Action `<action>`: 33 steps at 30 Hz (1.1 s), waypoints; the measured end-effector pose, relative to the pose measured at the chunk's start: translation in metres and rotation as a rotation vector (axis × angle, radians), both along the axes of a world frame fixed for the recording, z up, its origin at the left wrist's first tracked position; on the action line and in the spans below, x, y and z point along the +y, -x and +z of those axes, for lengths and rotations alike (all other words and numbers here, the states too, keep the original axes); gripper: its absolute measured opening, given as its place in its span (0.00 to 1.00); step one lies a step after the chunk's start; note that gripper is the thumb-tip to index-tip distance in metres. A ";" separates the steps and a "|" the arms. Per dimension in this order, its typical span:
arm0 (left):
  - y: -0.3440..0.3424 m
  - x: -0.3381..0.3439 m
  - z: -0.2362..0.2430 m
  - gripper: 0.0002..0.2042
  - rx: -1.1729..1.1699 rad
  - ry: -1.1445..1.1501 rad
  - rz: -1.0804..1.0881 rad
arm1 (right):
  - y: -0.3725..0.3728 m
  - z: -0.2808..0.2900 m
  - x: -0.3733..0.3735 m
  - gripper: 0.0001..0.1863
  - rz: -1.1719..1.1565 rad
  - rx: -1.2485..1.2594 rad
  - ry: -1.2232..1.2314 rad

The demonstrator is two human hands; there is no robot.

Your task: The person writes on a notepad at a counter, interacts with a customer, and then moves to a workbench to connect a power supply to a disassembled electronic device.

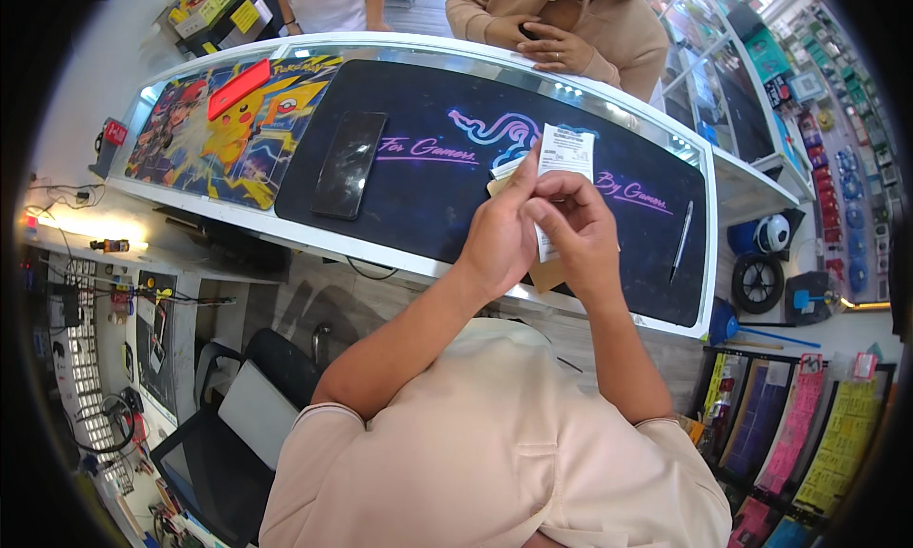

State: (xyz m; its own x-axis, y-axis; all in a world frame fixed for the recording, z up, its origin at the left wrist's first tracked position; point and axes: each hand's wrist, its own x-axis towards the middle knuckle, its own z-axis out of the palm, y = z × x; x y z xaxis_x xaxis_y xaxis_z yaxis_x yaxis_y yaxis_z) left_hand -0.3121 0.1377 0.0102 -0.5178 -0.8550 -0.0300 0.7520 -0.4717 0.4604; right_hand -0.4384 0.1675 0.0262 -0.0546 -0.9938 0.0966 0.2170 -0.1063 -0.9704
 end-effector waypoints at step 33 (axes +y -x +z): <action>-0.041 -0.027 0.009 0.31 0.043 0.044 -0.068 | -0.040 -0.008 -0.025 0.16 -0.175 -0.063 0.004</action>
State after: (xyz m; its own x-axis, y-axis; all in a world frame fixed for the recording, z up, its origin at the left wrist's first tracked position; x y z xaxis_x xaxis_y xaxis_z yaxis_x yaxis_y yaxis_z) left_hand -0.2709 0.1105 0.0189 -0.5748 -0.8177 0.0306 0.7386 -0.5023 0.4496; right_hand -0.3981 0.1423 0.0185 -0.2325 -0.9683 0.0915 0.2550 -0.1515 -0.9550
